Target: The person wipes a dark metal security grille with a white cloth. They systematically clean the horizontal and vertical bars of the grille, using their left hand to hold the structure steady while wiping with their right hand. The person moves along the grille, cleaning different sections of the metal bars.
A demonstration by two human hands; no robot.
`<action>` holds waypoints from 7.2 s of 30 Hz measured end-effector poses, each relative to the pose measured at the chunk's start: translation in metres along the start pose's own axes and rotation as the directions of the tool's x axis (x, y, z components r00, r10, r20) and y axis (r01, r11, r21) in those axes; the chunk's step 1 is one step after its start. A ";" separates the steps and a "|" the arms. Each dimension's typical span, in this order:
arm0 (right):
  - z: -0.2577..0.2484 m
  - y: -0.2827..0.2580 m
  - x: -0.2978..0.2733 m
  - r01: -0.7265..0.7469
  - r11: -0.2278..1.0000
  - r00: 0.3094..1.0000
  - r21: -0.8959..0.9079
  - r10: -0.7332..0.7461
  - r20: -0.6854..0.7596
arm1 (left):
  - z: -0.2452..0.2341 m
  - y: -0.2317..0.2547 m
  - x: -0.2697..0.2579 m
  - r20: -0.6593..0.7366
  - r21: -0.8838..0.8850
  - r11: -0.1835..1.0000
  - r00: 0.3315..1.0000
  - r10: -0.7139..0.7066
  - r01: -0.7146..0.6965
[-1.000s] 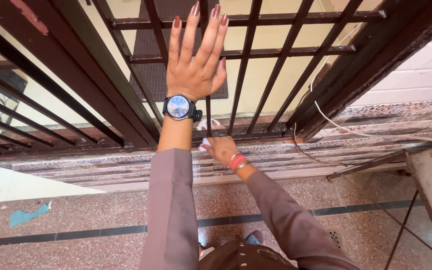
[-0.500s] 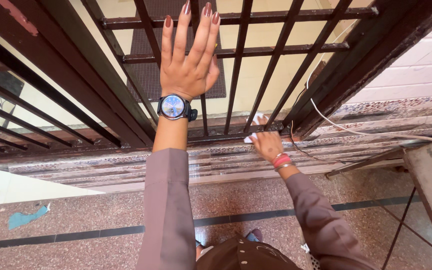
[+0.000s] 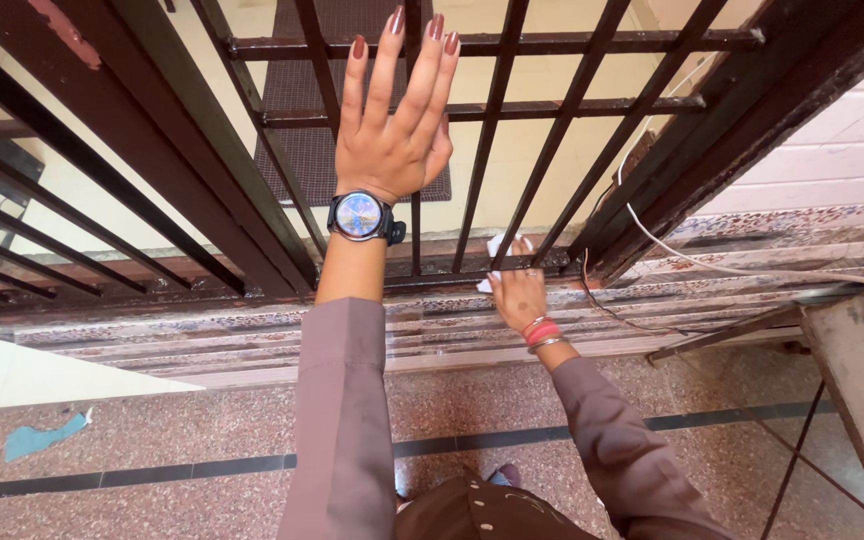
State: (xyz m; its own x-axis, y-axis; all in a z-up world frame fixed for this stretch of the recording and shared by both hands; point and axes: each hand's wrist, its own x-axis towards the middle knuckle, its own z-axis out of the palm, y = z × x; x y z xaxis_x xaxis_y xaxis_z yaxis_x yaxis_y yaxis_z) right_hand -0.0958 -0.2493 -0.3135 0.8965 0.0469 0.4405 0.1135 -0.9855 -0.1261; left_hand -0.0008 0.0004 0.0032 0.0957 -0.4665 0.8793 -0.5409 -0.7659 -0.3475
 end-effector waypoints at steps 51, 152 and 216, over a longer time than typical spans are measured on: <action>-0.021 0.020 0.011 0.244 0.966 0.809 0.081 -0.249 0.532 | 0.000 0.001 -0.002 0.022 0.005 1.000 1.000 -0.008 0.007; 0.080 -0.174 0.072 0.257 0.846 0.822 0.467 -0.445 0.354 | 0.018 0.002 -0.019 0.034 -0.095 0.995 0.999 -0.003 0.007; 0.038 -0.056 0.003 -0.069 0.995 0.998 0.076 0.070 -0.011 | 0.019 -0.001 -0.019 0.017 -0.080 0.997 1.000 0.019 -0.018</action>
State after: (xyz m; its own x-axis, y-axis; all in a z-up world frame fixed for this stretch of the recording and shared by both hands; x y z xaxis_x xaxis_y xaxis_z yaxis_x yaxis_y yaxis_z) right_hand -0.0834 -0.1875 -0.3389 0.8975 -0.0238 0.4405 0.0839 -0.9711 -0.2233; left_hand 0.0138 0.0020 -0.0189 0.0996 -0.4888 0.8667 -0.6074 -0.7198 -0.3361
